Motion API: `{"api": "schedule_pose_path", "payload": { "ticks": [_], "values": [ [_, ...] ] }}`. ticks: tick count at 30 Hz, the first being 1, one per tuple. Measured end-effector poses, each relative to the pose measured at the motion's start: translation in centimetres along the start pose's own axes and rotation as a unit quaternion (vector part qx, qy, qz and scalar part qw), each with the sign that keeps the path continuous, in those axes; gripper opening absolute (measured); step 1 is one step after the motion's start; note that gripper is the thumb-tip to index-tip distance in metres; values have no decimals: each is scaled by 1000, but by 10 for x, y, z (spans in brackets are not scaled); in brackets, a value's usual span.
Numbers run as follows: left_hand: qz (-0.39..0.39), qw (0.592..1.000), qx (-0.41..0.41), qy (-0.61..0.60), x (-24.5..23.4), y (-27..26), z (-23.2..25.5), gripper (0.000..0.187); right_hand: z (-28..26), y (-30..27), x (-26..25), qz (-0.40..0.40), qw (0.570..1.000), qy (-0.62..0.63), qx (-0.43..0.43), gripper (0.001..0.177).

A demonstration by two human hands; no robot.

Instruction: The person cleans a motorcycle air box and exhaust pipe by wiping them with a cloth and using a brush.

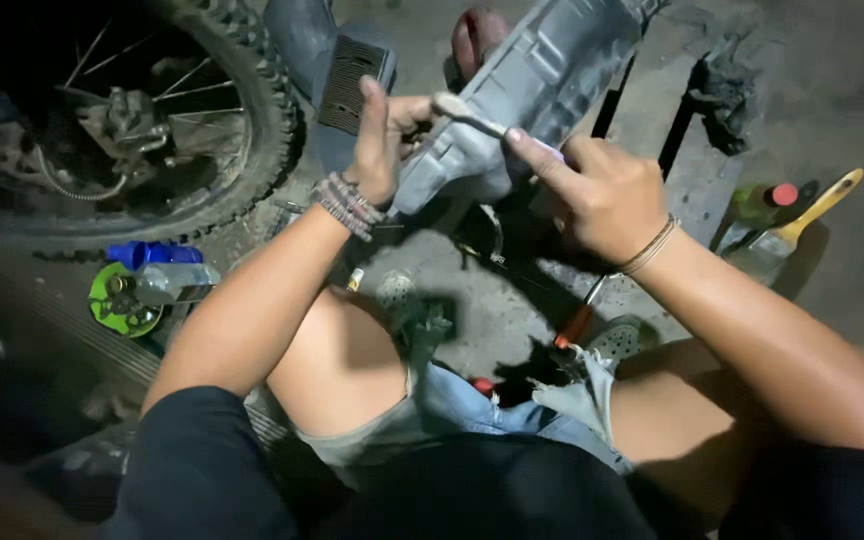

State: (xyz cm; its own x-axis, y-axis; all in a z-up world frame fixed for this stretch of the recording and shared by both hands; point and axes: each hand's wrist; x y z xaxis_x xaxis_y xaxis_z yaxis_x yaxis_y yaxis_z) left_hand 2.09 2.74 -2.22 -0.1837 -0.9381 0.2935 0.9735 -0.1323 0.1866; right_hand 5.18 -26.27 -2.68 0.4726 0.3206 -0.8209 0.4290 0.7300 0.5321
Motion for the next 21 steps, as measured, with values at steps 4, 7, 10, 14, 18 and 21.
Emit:
{"api": "schedule_pose_path", "payload": {
  "ticks": [4,7,10,14,18,21],
  "values": [
    [35,997,-56,33,6,0,11,96,-26,-2,-8,-3,993,39,-107,44],
    [54,997,-59,-18,10,-1,11,92,-22,-6,-16,10,999,17,-27,39],
    [20,990,-109,-89,15,1,18,96,-29,-13,-22,-41,999,18,3,62],
    [27,992,-113,-55,15,-1,16,94,-28,-13,-31,-80,996,-25,-11,54],
    [28,984,20,177,14,-2,4,54,-23,-21,-38,-69,997,18,24,68],
    [44,978,67,191,41,3,2,40,-8,-10,-62,-7,992,104,68,61]
  ]
}}
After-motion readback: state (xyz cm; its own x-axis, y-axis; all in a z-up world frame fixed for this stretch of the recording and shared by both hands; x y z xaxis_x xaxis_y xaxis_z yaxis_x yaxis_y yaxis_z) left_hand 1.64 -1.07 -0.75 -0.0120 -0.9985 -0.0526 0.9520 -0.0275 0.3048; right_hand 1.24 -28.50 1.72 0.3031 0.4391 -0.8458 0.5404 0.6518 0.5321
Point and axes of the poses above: each hand's wrist, its own y-axis towards the middle knuckle, its own x-axis out of the palm, z = x × y, and after that the axes turned 10 degrees about -y, right-handed
